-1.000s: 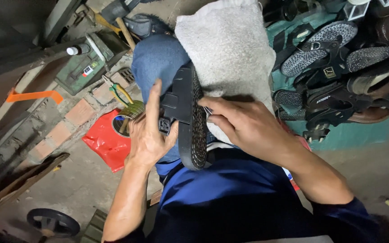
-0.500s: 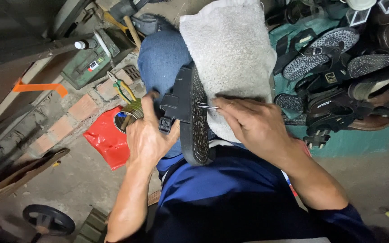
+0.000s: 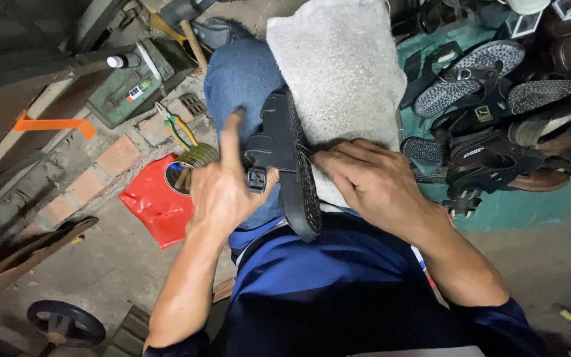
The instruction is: The person sews a black sandal using a needle and white thread while sitting on the floor. They pull the thread through the sandal's sole and strap, then use a lighter to melt the thread end before continuing to stitch.
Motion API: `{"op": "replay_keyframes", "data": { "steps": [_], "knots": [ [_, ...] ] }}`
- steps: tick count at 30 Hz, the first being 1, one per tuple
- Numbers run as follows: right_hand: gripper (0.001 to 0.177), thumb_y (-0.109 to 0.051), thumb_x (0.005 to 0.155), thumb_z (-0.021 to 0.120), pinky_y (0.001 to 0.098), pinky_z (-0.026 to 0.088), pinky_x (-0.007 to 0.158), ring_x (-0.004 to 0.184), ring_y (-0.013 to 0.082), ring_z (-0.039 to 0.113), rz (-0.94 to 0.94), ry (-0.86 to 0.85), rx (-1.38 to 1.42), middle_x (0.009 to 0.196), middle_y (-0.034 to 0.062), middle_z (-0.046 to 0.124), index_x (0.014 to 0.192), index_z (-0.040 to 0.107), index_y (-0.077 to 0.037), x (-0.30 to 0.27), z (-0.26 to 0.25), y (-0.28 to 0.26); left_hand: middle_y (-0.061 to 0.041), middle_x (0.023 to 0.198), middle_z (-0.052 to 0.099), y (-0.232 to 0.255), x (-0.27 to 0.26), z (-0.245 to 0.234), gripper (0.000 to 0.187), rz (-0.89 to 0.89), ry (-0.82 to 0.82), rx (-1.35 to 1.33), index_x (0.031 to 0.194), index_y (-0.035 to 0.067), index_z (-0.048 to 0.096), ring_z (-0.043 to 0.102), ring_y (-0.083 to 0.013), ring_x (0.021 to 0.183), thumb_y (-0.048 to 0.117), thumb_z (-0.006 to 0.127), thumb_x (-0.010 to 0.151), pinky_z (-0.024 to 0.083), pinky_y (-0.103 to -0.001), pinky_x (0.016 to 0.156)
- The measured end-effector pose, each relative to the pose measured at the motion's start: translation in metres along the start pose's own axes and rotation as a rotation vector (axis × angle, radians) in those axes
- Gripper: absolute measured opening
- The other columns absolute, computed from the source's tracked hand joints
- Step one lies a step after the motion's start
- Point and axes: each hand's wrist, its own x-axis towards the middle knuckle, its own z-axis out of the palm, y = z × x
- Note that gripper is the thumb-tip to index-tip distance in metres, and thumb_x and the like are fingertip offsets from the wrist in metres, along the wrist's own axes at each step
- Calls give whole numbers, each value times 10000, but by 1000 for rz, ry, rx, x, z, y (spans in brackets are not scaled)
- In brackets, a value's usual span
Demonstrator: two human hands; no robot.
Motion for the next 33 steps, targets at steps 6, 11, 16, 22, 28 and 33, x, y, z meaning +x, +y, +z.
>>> {"op": "replay_keyframes", "data": {
  "steps": [6,11,16,22,28,33],
  "knots": [
    [214,-48,1034,561,354,568,681,804,290,718,-5,65,11,846,56,715,1090,761,-99,1,2,1,-209,770,743,-26,1,13,897,-132,-51,153,1534,296,221,740,-495,818,532,706,817,519,-587,857],
    [115,-44,1002,628,380,548,614,705,313,682,18,64,26,762,102,669,973,736,-72,-3,1,1,-131,809,760,-32,-8,6,680,46,51,-72,1395,196,422,746,-447,761,321,769,824,538,-576,762],
    [140,-128,941,728,334,535,648,732,253,642,52,109,274,904,88,686,809,694,-97,-14,-5,-4,-27,644,693,-65,-16,25,200,207,224,-18,1042,193,651,724,-302,645,261,756,884,563,-442,647],
    [431,-442,825,759,206,500,640,879,109,589,-75,153,551,1323,168,624,937,599,-58,-26,-1,-17,-18,809,644,-27,-14,19,189,464,372,-25,1037,89,659,659,-236,740,278,667,1043,500,-382,640],
    [700,-451,976,499,487,548,1047,1316,407,549,78,58,57,1395,282,512,1451,428,58,-20,-6,-17,-62,853,546,-15,-20,22,234,548,721,299,1008,114,701,507,-272,715,332,653,1076,375,-399,665],
    [734,-509,1028,305,495,457,1057,1306,414,568,158,-77,13,1401,259,542,1382,491,106,-25,-14,-9,-40,630,593,-19,-8,20,283,239,52,-350,924,149,634,618,-262,545,382,542,1057,465,-444,599]
  ]
}}
